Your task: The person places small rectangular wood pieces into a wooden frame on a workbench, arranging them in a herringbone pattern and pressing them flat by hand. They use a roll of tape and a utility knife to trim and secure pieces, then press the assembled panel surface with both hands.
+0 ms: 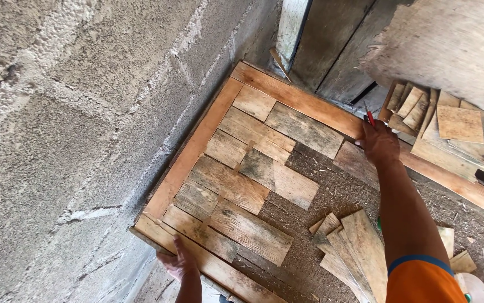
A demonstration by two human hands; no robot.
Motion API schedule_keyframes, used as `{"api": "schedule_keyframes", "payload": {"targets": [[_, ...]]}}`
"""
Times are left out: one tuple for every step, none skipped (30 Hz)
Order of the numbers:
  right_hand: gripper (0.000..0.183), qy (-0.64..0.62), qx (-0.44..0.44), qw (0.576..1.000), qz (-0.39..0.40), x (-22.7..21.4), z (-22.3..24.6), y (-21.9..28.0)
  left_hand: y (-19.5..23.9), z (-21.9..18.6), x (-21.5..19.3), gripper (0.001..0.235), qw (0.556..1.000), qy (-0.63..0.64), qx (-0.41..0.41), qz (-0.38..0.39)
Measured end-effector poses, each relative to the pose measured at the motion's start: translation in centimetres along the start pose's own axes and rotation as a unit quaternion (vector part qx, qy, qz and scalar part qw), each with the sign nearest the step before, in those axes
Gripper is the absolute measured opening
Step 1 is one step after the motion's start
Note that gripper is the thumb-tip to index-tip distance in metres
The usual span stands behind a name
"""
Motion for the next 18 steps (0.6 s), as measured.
{"api": "schedule_keyframes", "payload": {"targets": [[0.069,0.0,0.002,1.0,0.0,0.0,0.0,0.1,0.4,-0.7,-0.2,0.111,1.0,-0.001,0.001,0.001],[0.073,-0.004,-0.011,1.0,-0.021,-0.3,0.2,0.2,0.8,-1.3,-0.5,0.109,1.0,-0.022,-0.013,0.004],[0.077,-0.007,-0.024,0.999,-0.043,-0.6,0.3,0.3,1.2,-1.9,-0.7,0.107,0.999,-0.043,-0.027,0.007],[0.077,-0.007,-0.021,0.999,-0.041,0.0,0.0,0.1,1.1,-2.0,-0.7,0.107,0.999,-0.045,-0.025,0.009],[0.071,-0.008,-0.024,0.998,-0.05,0.4,-0.3,-0.1,1.1,-1.9,-0.7,0.11,0.998,-0.05,-0.039,0.012],[0.064,-0.008,-0.025,0.998,-0.059,0.9,-0.7,-0.2,1.2,-1.8,-0.7,0.112,0.997,-0.056,-0.053,0.016],[0.064,-0.007,-0.021,0.998,-0.057,1.1,-0.8,-0.2,0.5,-0.5,-0.2,0.112,0.997,-0.06,-0.051,0.019],[0.067,-0.014,-0.036,0.996,-0.079,0.9,-0.8,-0.1,-0.2,0.6,0.2,0.116,0.998,-0.06,-0.036,0.003],[0.07,-0.021,-0.051,0.993,-0.101,0.8,-0.9,0.0,-0.9,1.7,0.6,0.121,0.998,-0.06,-0.02,-0.013],[0.07,-0.02,-0.043,0.994,-0.097,1.5,-1.1,-0.1,-1.0,2.1,0.6,0.121,0.998,-0.067,-0.017,-0.007],[0.059,-0.032,-0.049,0.992,-0.108,2.0,-1.4,-0.2,-1.1,2.3,0.7,0.121,0.998,-0.056,0.001,-0.008],[0.049,-0.044,-0.055,0.99,-0.12,2.3,-1.5,-0.5,-1.3,2.4,0.9,0.122,0.999,-0.043,0.02,-0.01],[0.049,-0.043,-0.048,0.991,-0.118,2.4,-1.6,-0.5,-1.4,2.6,1.1,0.122,0.999,-0.047,0.023,-0.004],[0.05,-0.055,-0.058,0.988,-0.131,2.5,-1.4,-0.4,-1.5,3.0,1.1,0.122,0.999,-0.046,0.018,-0.01],[0.051,-0.067,-0.068,0.985,-0.145,2.5,-1.3,-0.3,-1.6,3.3,1.1,0.122,0.999,-0.045,0.013,-0.015],[0.051,-0.067,-0.063,0.985,-0.143,2.4,-1.1,0.0,-2.1,4.1,1.5,0.122,0.999,-0.049,0.015,-0.012],[0.055,-0.071,-0.067,0.982,-0.163,2.0,-0.9,0.3,-2.5,4.7,1.6,0.119,0.998,-0.039,0.042,-0.027],[0.059,-0.074,-0.072,0.977,-0.185,1.5,-0.5,0.4,-3.0,5.2,1.8,0.116,0.996,-0.028,0.069,-0.042]]}}
Point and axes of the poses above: each hand's wrist, its own y-axis away from the middle knuckle, its own x-axis out of the palm, z = x × y, the point moved 5 cm from there along -y, towards the middle knuckle, and after that the axes turned 1 degree about -x, right-handed, at the moved point
